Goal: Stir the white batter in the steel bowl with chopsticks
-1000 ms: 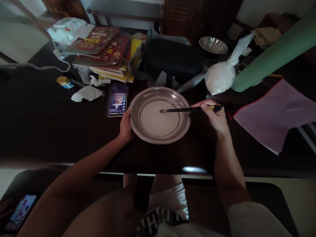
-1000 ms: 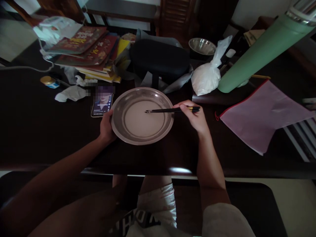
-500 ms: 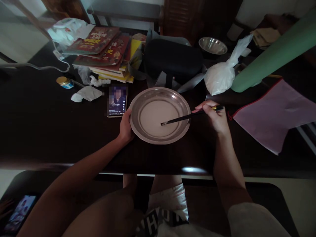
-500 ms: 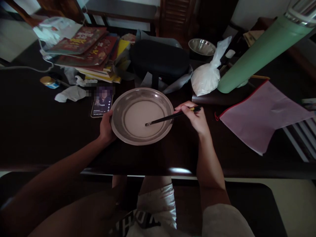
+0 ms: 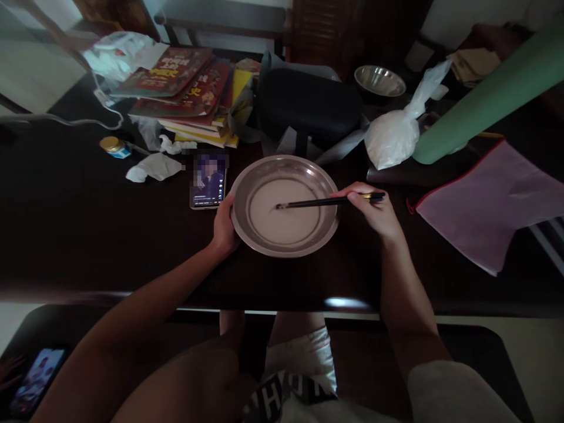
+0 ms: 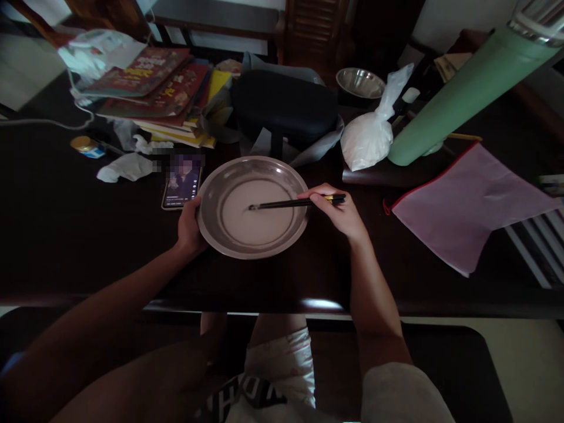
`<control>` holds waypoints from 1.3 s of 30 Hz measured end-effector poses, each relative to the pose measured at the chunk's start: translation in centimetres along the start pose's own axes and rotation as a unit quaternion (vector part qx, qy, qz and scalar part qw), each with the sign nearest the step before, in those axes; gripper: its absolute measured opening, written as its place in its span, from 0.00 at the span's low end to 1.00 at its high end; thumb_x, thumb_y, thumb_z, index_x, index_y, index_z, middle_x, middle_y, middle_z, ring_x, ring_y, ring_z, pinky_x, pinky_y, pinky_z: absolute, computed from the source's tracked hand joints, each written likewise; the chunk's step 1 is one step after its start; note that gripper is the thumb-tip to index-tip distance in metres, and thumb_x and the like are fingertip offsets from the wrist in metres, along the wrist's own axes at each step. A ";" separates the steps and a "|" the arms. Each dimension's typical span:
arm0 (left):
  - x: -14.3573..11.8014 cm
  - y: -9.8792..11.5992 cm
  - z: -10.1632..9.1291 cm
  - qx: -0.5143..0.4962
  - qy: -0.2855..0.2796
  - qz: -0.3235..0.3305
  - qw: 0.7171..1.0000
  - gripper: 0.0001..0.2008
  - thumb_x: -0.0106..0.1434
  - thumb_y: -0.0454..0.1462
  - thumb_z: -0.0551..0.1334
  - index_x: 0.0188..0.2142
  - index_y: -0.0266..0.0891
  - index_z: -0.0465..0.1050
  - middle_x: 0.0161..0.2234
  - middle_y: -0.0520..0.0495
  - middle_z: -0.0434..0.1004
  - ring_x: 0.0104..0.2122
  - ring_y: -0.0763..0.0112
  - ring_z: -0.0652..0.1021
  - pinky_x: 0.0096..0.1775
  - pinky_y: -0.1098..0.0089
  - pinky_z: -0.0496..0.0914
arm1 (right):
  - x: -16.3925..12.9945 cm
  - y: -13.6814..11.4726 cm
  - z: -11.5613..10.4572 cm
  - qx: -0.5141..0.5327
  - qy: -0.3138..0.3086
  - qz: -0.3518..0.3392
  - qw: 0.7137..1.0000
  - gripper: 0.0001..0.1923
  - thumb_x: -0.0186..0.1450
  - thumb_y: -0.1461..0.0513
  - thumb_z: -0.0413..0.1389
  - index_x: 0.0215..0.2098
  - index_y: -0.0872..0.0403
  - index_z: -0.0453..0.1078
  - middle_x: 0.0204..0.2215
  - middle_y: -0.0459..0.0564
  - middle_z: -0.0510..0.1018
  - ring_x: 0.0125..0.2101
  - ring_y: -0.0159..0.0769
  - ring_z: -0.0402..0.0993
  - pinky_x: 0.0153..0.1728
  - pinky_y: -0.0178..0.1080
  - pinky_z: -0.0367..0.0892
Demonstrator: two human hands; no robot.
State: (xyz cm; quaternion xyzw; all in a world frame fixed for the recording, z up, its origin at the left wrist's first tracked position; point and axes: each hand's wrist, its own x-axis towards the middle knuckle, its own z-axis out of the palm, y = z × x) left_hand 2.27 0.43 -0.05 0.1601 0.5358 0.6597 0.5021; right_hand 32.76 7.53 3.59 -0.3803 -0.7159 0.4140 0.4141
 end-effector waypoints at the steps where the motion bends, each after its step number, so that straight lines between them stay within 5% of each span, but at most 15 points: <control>1: 0.0 0.1 0.0 0.004 0.001 -0.006 1.000 0.11 0.61 0.45 0.64 0.27 0.43 0.71 0.28 0.47 0.79 0.40 0.55 0.83 0.38 0.62 0.80 | 0.0 0.1 -0.1 -0.002 0.021 0.000 1.000 0.12 0.68 0.48 0.61 0.37 0.44 0.82 0.36 0.44 0.87 0.41 0.39 0.85 0.49 0.46 0.78; 4: -0.2 0.3 0.1 0.015 0.008 -0.016 1.000 0.11 0.62 0.46 0.64 0.27 0.43 0.71 0.27 0.47 0.78 0.39 0.56 0.83 0.38 0.62 0.80 | -0.1 0.3 -0.3 0.019 0.077 0.006 0.997 0.13 0.68 0.48 0.61 0.35 0.44 0.80 0.31 0.43 0.86 0.36 0.39 0.85 0.45 0.46 0.79; 10: -0.1 0.1 0.1 0.009 0.007 -0.007 1.000 0.11 0.63 0.45 0.62 0.28 0.42 0.71 0.28 0.48 0.79 0.38 0.57 0.82 0.37 0.64 0.79 | 0.0 0.0 0.0 -0.001 -0.011 0.000 1.000 0.14 0.68 0.47 0.61 0.37 0.45 0.82 0.36 0.46 0.87 0.41 0.40 0.85 0.48 0.46 0.78; 15: 0.3 -0.5 -0.4 0.019 0.004 0.010 1.000 0.13 0.60 0.47 0.64 0.27 0.42 0.72 0.26 0.48 0.77 0.37 0.58 0.82 0.37 0.66 0.78 | 0.0 0.2 -0.2 0.025 0.078 0.005 0.997 0.13 0.68 0.48 0.61 0.35 0.45 0.81 0.31 0.44 0.86 0.36 0.39 0.85 0.45 0.46 0.79; 20: 0.3 -0.4 -0.5 0.023 0.009 0.014 1.000 0.12 0.60 0.46 0.64 0.26 0.42 0.72 0.26 0.49 0.77 0.35 0.61 0.81 0.37 0.67 0.78 | 0.0 0.0 0.0 0.014 -0.006 -0.001 1.000 0.13 0.68 0.48 0.61 0.37 0.45 0.82 0.35 0.45 0.88 0.40 0.40 0.85 0.48 0.46 0.78; 25: 0.1 -0.1 0.0 0.012 0.009 -0.004 1.000 0.11 0.60 0.45 0.63 0.26 0.42 0.71 0.25 0.48 0.76 0.36 0.59 0.82 0.36 0.66 0.78 | 0.0 0.2 -0.3 0.020 0.070 -0.002 0.997 0.12 0.68 0.48 0.61 0.36 0.44 0.81 0.33 0.43 0.86 0.37 0.38 0.85 0.46 0.46 0.79; 30: -0.2 0.2 0.3 0.004 0.017 -0.012 1.000 0.11 0.62 0.44 0.61 0.26 0.43 0.71 0.25 0.48 0.77 0.38 0.57 0.83 0.36 0.66 0.79 | -0.1 0.2 -0.2 0.005 0.001 0.003 1.000 0.12 0.68 0.48 0.61 0.37 0.44 0.82 0.36 0.44 0.87 0.41 0.39 0.85 0.49 0.46 0.78; 36: -0.3 0.4 0.3 0.011 0.015 -0.019 1.000 0.10 0.62 0.42 0.61 0.26 0.42 0.70 0.24 0.49 0.76 0.37 0.58 0.82 0.37 0.65 0.79 | -0.1 0.2 -0.4 0.036 0.070 0.004 0.997 0.11 0.68 0.49 0.61 0.35 0.44 0.81 0.32 0.43 0.86 0.35 0.38 0.84 0.45 0.45 0.79; 39: -0.2 0.3 0.3 0.007 0.003 -0.003 1.000 0.10 0.60 0.43 0.63 0.26 0.43 0.70 0.27 0.48 0.77 0.40 0.57 0.83 0.38 0.65 0.79 | -0.1 0.0 -0.1 0.029 0.014 0.012 0.999 0.13 0.68 0.48 0.61 0.35 0.45 0.82 0.33 0.44 0.87 0.37 0.39 0.85 0.46 0.46 0.79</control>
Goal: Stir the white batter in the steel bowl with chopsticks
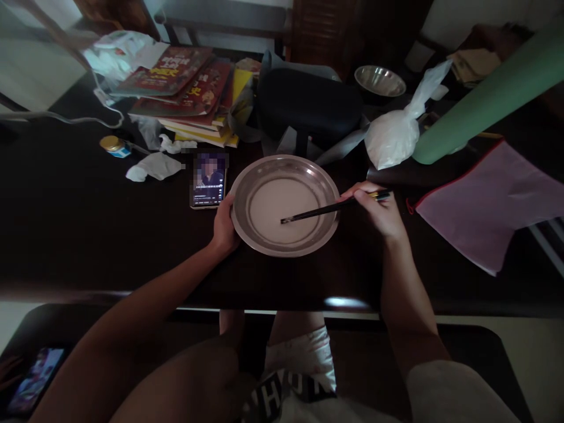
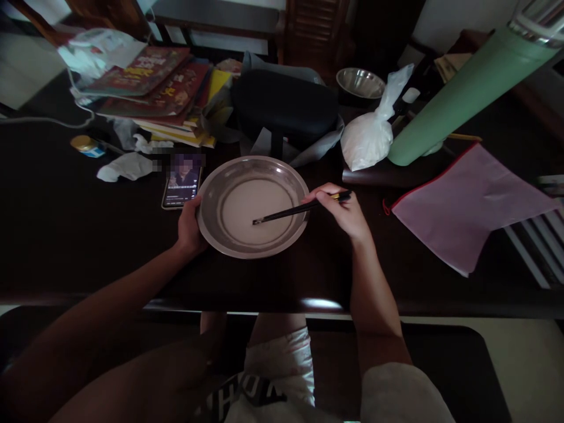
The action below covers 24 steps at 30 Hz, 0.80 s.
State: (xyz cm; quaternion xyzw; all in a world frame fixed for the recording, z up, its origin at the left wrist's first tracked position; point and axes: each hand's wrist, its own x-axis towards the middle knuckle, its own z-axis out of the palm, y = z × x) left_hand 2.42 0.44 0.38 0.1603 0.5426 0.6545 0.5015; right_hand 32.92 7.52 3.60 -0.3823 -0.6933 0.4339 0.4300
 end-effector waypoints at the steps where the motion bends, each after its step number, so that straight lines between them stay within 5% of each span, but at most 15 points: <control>1: 0.0 0.0 0.0 0.000 0.000 0.005 1.000 0.10 0.59 0.44 0.63 0.26 0.43 0.70 0.27 0.48 0.78 0.40 0.56 0.83 0.38 0.65 0.79 | 0.0 0.0 0.1 -0.011 -0.019 -0.002 1.000 0.13 0.68 0.48 0.61 0.36 0.45 0.82 0.35 0.45 0.88 0.39 0.40 0.85 0.48 0.46 0.78; 7: 0.0 0.0 0.1 0.004 0.005 -0.005 1.000 0.10 0.60 0.43 0.62 0.25 0.43 0.70 0.24 0.48 0.76 0.39 0.56 0.83 0.38 0.64 0.79 | 0.1 0.3 -0.2 0.001 0.067 -0.012 0.998 0.12 0.68 0.48 0.61 0.35 0.44 0.81 0.32 0.43 0.86 0.36 0.39 0.85 0.45 0.46 0.79; 13: 0.0 0.0 0.1 0.001 0.009 0.005 1.000 0.10 0.62 0.43 0.62 0.27 0.43 0.72 0.26 0.48 0.78 0.39 0.58 0.83 0.37 0.66 0.79 | 0.1 0.2 0.2 -0.009 -0.032 -0.010 0.999 0.12 0.68 0.48 0.61 0.37 0.44 0.83 0.37 0.45 0.88 0.42 0.39 0.85 0.49 0.45 0.78; 18: 0.1 -0.2 -0.1 0.005 0.025 -0.008 1.000 0.10 0.63 0.43 0.61 0.26 0.43 0.72 0.25 0.49 0.78 0.38 0.59 0.83 0.36 0.66 0.79 | 0.0 0.4 -0.2 0.016 0.060 -0.021 0.998 0.10 0.69 0.50 0.61 0.35 0.43 0.81 0.31 0.42 0.86 0.35 0.36 0.85 0.44 0.43 0.78; 24: 0.0 -0.1 -0.1 -0.002 0.014 -0.002 1.000 0.09 0.61 0.42 0.62 0.26 0.42 0.72 0.25 0.49 0.77 0.38 0.59 0.83 0.38 0.66 0.79 | 0.0 -0.1 0.2 -0.018 -0.025 -0.013 0.999 0.12 0.68 0.49 0.61 0.37 0.45 0.83 0.35 0.45 0.87 0.40 0.39 0.85 0.47 0.44 0.78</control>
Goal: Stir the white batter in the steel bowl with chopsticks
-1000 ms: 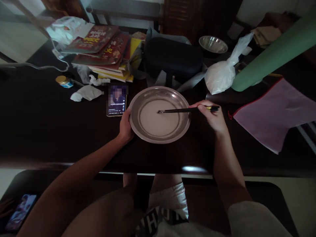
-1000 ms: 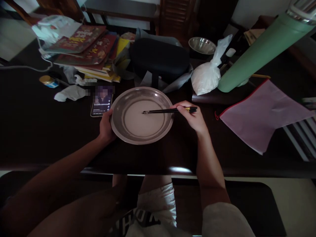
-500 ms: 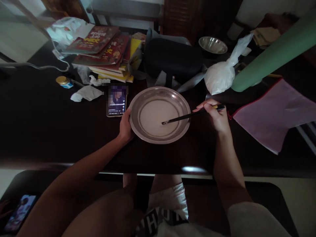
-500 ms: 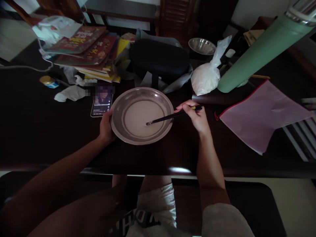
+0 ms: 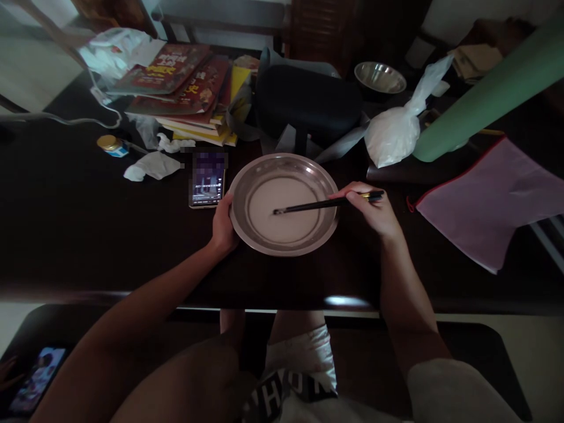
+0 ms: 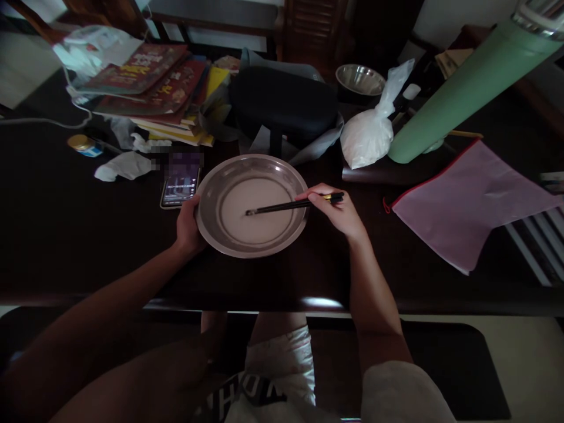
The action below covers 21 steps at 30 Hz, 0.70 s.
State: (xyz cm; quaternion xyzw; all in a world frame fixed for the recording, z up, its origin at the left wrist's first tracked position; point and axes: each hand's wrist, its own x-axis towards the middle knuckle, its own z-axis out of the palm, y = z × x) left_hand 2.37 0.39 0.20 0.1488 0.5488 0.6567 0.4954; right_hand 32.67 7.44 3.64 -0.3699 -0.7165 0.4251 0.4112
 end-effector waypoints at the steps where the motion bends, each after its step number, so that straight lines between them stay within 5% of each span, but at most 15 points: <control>1: 0.0 0.0 0.0 0.000 -0.001 -0.002 1.000 0.10 0.60 0.43 0.63 0.26 0.42 0.71 0.25 0.49 0.76 0.37 0.60 0.82 0.38 0.67 0.79 | 0.0 0.0 0.0 -0.008 0.011 -0.002 1.000 0.12 0.68 0.49 0.61 0.37 0.45 0.83 0.35 0.45 0.87 0.41 0.39 0.85 0.48 0.44 0.78; 5: -0.2 0.2 0.2 -0.009 -0.014 -0.010 1.000 0.11 0.58 0.44 0.65 0.26 0.41 0.71 0.25 0.48 0.77 0.37 0.58 0.83 0.38 0.66 0.79 | 0.1 0.3 -0.3 0.016 0.089 -0.012 0.996 0.13 0.68 0.49 0.61 0.35 0.46 0.81 0.31 0.43 0.86 0.36 0.38 0.85 0.45 0.44 0.79; 11: 0.2 -0.2 -0.1 -0.009 -0.001 -0.010 1.000 0.11 0.61 0.44 0.62 0.26 0.41 0.72 0.26 0.48 0.78 0.36 0.59 0.83 0.37 0.67 0.79 | 0.0 0.3 -0.1 0.003 0.000 -0.008 1.000 0.12 0.68 0.49 0.61 0.37 0.45 0.83 0.36 0.44 0.88 0.41 0.39 0.85 0.47 0.44 0.78; 16: 0.2 -0.2 -0.1 -0.008 -0.014 -0.005 1.000 0.11 0.59 0.45 0.64 0.25 0.41 0.71 0.24 0.50 0.75 0.35 0.60 0.82 0.37 0.68 0.78 | -0.1 0.4 -0.4 0.025 0.085 -0.002 0.996 0.12 0.68 0.49 0.61 0.35 0.45 0.81 0.31 0.43 0.86 0.35 0.37 0.85 0.44 0.44 0.79; 21: 0.0 0.1 0.1 -0.006 0.001 -0.008 1.000 0.11 0.60 0.43 0.63 0.25 0.41 0.71 0.22 0.50 0.74 0.31 0.64 0.80 0.35 0.69 0.78 | 0.0 0.1 0.0 0.006 -0.003 -0.001 1.000 0.13 0.68 0.48 0.61 0.37 0.45 0.83 0.35 0.45 0.88 0.40 0.39 0.85 0.47 0.44 0.78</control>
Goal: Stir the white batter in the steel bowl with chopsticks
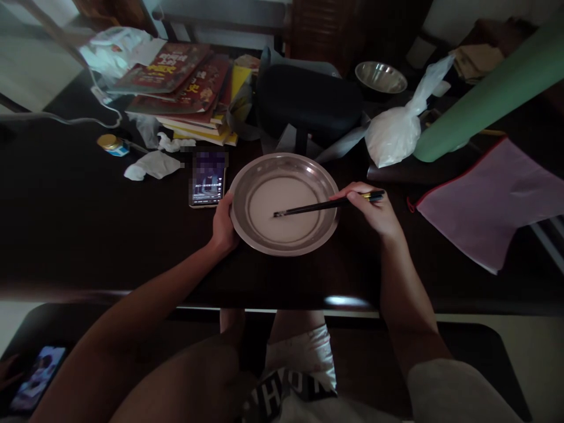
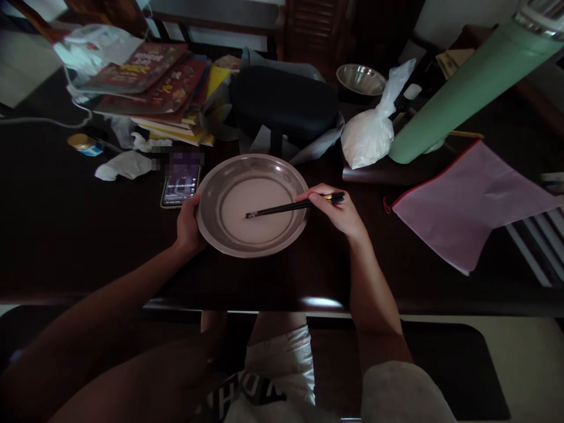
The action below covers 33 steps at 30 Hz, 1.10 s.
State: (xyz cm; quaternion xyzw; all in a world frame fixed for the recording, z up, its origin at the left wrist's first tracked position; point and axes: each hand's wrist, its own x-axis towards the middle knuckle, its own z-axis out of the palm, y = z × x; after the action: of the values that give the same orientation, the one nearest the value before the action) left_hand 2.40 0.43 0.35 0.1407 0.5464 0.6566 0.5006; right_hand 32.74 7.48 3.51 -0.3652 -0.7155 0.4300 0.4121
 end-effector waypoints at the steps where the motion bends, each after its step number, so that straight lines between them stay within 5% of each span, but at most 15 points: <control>1: 0.0 0.0 0.0 0.002 0.001 0.000 1.000 0.11 0.60 0.43 0.64 0.25 0.41 0.71 0.22 0.51 0.73 0.31 0.64 0.80 0.35 0.69 0.77 | 0.0 0.0 0.0 -0.008 -0.001 -0.002 1.000 0.12 0.68 0.49 0.61 0.38 0.45 0.83 0.36 0.45 0.88 0.41 0.39 0.85 0.48 0.44 0.78; 5: 0.1 0.0 0.0 0.001 -0.010 0.003 1.000 0.11 0.58 0.44 0.66 0.25 0.41 0.71 0.23 0.50 0.74 0.35 0.60 0.82 0.37 0.67 0.78 | 0.0 0.3 -0.4 0.018 0.074 -0.010 0.997 0.10 0.70 0.51 0.61 0.37 0.44 0.82 0.33 0.43 0.86 0.37 0.36 0.85 0.45 0.43 0.78; 11: -0.1 0.1 0.2 -0.006 -0.004 0.000 1.000 0.10 0.59 0.43 0.64 0.26 0.41 0.72 0.24 0.50 0.76 0.37 0.59 0.83 0.39 0.67 0.79 | 0.0 0.2 -0.1 0.005 -0.003 0.002 1.000 0.11 0.69 0.50 0.61 0.38 0.45 0.83 0.36 0.45 0.88 0.41 0.38 0.85 0.47 0.44 0.78; 16: -0.2 0.3 0.4 -0.014 -0.001 -0.019 1.000 0.09 0.58 0.42 0.63 0.25 0.41 0.72 0.24 0.48 0.78 0.37 0.58 0.83 0.37 0.65 0.80 | 0.0 0.3 -0.3 0.022 0.081 -0.001 0.996 0.12 0.68 0.49 0.62 0.35 0.45 0.82 0.32 0.43 0.86 0.36 0.38 0.85 0.45 0.44 0.78; 21: -0.1 0.1 0.3 -0.015 -0.009 0.000 1.000 0.10 0.59 0.44 0.65 0.25 0.42 0.71 0.25 0.48 0.78 0.40 0.57 0.83 0.39 0.66 0.79 | 0.1 0.1 0.0 0.006 0.000 0.006 1.000 0.13 0.68 0.48 0.61 0.37 0.45 0.83 0.35 0.45 0.88 0.40 0.39 0.85 0.47 0.44 0.78; 27: -0.4 0.4 0.5 -0.001 -0.010 0.000 1.000 0.08 0.60 0.41 0.63 0.26 0.41 0.72 0.27 0.48 0.79 0.41 0.58 0.83 0.41 0.66 0.79 | 0.0 0.3 -0.3 0.033 0.080 0.001 0.996 0.11 0.68 0.50 0.61 0.35 0.45 0.82 0.31 0.42 0.86 0.34 0.36 0.84 0.44 0.42 0.78; 33: -0.4 0.4 0.5 -0.003 0.019 -0.015 1.000 0.11 0.62 0.42 0.61 0.24 0.41 0.71 0.23 0.48 0.76 0.37 0.59 0.83 0.39 0.66 0.79 | 0.0 0.1 0.0 0.007 -0.004 0.004 1.000 0.12 0.68 0.49 0.62 0.37 0.45 0.83 0.36 0.45 0.88 0.41 0.38 0.85 0.46 0.43 0.78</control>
State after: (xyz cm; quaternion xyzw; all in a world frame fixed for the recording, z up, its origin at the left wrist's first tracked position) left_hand 2.76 0.46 1.02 0.1192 0.5559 0.6530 0.5003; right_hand 32.79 7.56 3.40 -0.3632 -0.7125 0.4383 0.4102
